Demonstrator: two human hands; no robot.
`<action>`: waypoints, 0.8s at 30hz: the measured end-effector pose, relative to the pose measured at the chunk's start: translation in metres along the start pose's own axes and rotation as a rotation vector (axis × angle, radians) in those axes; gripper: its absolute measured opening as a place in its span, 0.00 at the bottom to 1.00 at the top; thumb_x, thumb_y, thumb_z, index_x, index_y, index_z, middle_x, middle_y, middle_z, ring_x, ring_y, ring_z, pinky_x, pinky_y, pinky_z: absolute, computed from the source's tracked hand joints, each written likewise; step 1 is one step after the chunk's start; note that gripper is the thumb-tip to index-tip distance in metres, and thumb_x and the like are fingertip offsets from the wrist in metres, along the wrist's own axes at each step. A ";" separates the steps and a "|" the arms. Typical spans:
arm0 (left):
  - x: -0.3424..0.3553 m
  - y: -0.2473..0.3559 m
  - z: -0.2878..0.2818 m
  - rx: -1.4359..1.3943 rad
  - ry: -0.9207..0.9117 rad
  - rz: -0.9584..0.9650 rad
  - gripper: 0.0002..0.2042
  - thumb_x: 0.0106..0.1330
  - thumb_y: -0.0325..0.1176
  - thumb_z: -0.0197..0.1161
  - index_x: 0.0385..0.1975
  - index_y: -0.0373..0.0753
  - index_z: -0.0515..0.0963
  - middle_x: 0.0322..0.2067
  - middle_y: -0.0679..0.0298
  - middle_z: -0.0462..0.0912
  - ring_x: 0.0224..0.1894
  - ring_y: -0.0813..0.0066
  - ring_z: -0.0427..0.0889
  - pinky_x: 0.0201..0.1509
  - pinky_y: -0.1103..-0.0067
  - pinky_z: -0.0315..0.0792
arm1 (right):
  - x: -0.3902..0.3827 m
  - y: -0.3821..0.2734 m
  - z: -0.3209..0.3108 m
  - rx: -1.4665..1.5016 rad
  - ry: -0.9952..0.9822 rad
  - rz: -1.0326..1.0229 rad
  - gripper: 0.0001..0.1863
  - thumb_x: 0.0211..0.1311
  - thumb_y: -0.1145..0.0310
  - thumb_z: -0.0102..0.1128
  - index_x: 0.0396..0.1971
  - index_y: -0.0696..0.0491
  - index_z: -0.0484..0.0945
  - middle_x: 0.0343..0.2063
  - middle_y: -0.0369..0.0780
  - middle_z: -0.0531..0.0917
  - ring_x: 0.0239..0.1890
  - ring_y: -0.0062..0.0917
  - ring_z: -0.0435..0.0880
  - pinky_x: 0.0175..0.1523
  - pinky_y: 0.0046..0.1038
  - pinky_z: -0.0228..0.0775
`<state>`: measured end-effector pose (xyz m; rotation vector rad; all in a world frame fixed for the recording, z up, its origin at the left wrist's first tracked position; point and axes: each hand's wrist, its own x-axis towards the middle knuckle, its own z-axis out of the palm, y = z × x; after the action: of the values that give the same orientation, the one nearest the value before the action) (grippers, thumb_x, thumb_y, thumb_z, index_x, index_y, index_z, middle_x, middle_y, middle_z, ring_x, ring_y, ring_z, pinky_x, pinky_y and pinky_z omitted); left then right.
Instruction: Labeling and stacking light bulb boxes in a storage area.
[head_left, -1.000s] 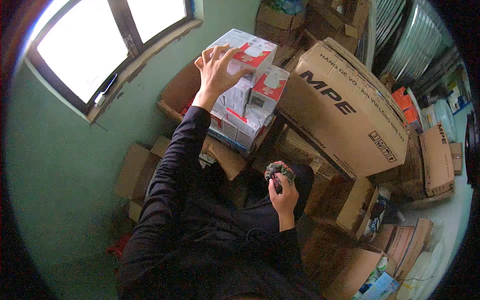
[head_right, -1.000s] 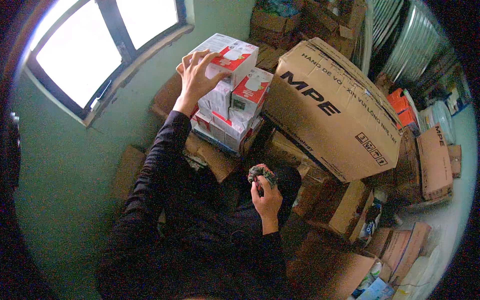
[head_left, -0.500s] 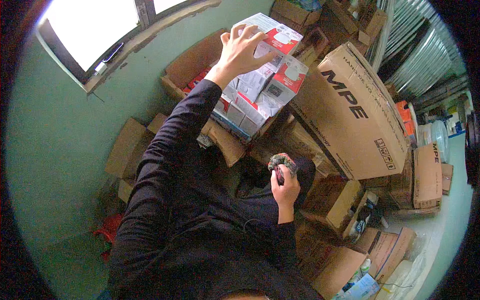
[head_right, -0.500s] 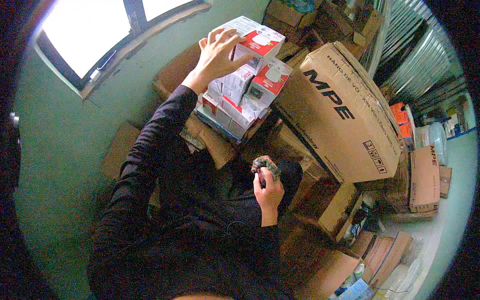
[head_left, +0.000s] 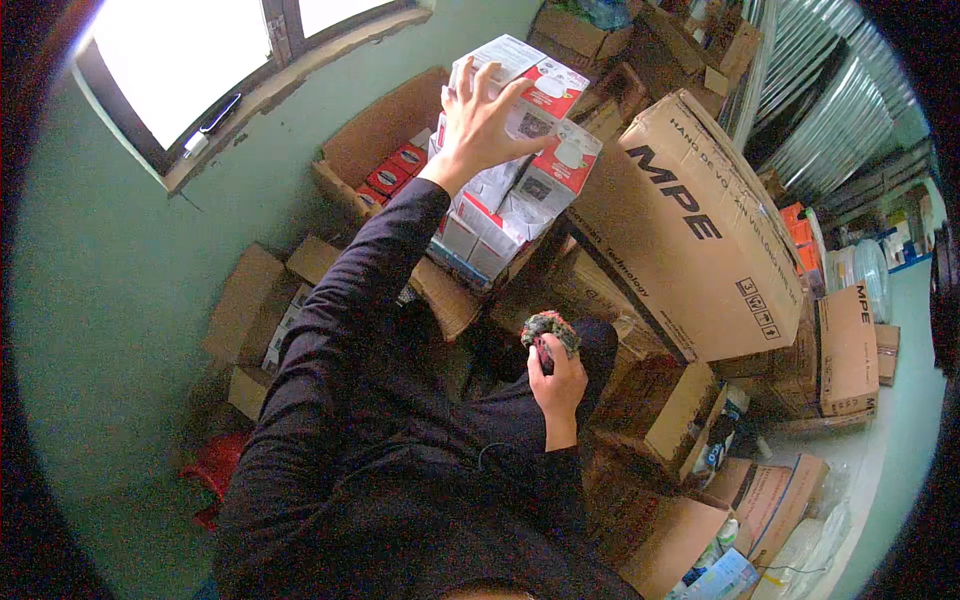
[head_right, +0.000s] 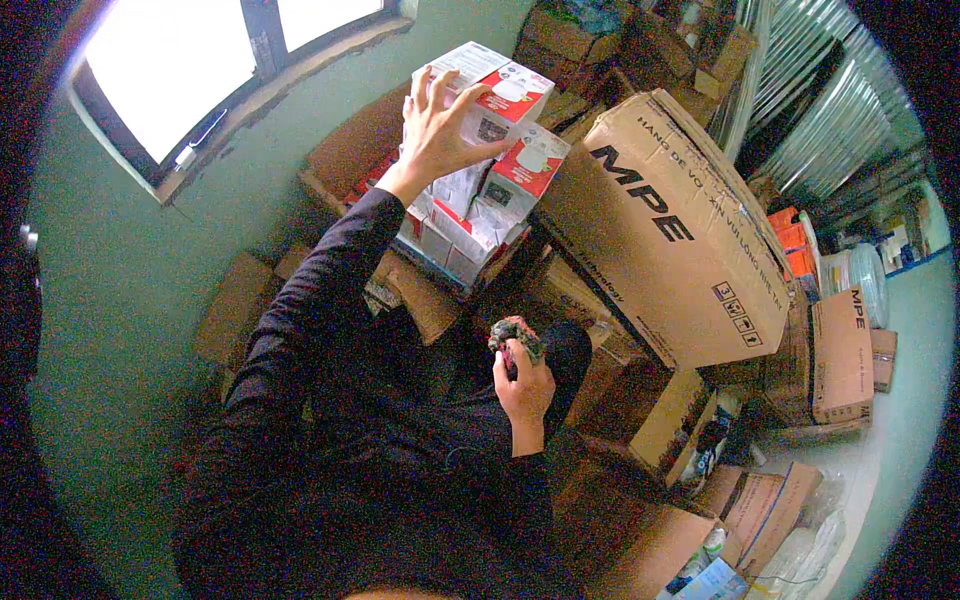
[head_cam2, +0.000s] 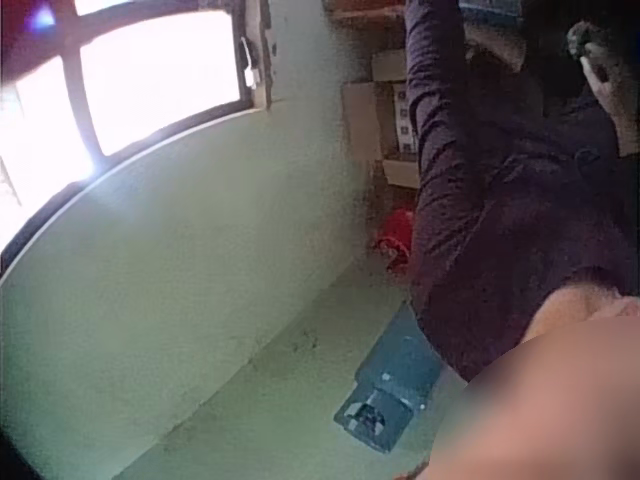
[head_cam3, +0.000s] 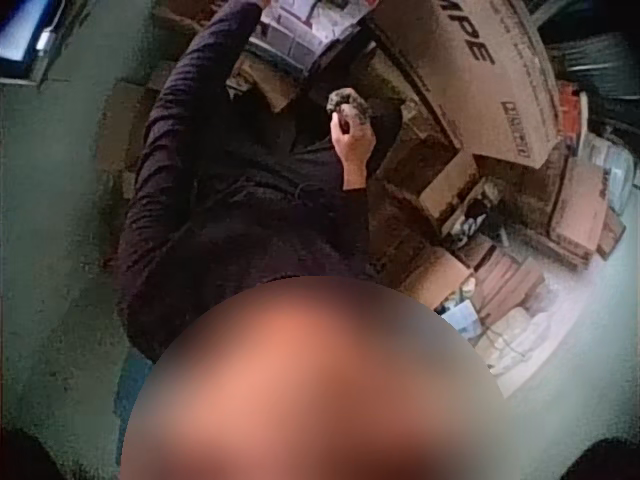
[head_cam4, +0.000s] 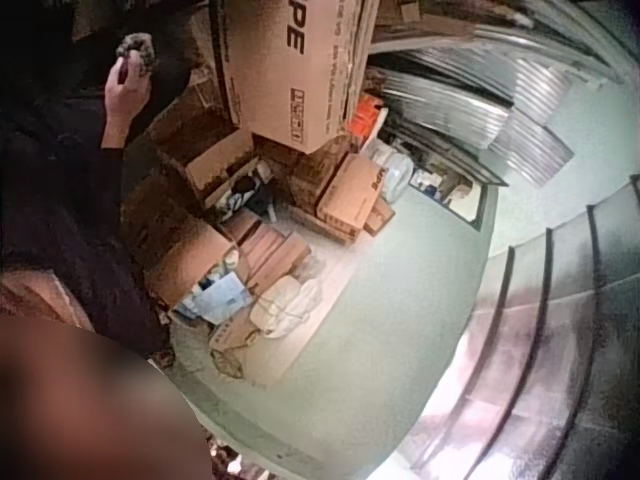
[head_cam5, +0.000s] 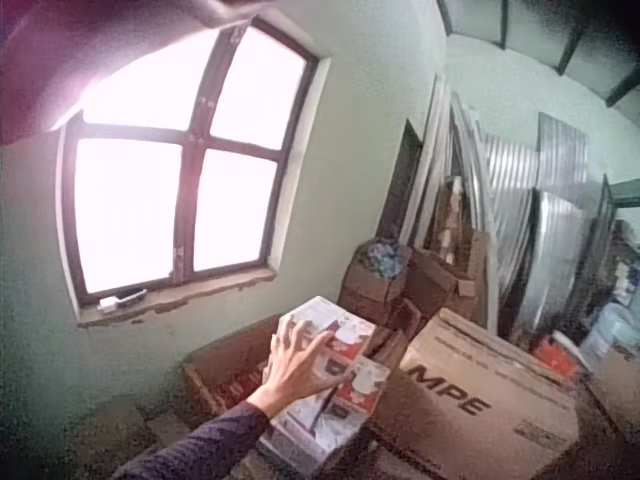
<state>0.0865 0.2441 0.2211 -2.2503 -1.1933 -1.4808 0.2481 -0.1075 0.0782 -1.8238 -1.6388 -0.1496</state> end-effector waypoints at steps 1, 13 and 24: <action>0.000 0.001 0.001 -0.005 -0.002 0.001 0.43 0.45 0.70 0.79 0.62 0.57 0.78 0.67 0.49 0.67 0.74 0.33 0.54 0.70 0.36 0.60 | 0.000 0.000 0.000 0.003 0.011 -0.003 0.19 0.58 0.65 0.76 0.50 0.44 0.83 0.44 0.45 0.87 0.40 0.44 0.89 0.44 0.41 0.83; 0.001 -0.017 0.010 -0.060 0.015 0.084 0.44 0.44 0.67 0.81 0.63 0.54 0.78 0.66 0.48 0.64 0.75 0.36 0.51 0.69 0.36 0.59 | -0.003 0.006 -0.004 0.047 0.027 0.016 0.18 0.60 0.64 0.76 0.49 0.45 0.84 0.41 0.44 0.89 0.39 0.44 0.90 0.43 0.41 0.83; 0.007 -0.027 -0.009 -0.133 -0.086 0.124 0.43 0.42 0.63 0.82 0.63 0.58 0.78 0.67 0.50 0.66 0.75 0.38 0.55 0.69 0.39 0.64 | -0.005 0.006 -0.007 0.070 0.051 0.036 0.18 0.59 0.63 0.75 0.50 0.40 0.83 0.42 0.42 0.88 0.38 0.44 0.89 0.42 0.42 0.82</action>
<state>0.0623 0.2603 0.2243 -2.4489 -0.9845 -1.4701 0.2550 -0.1150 0.0785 -1.7817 -1.5563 -0.1207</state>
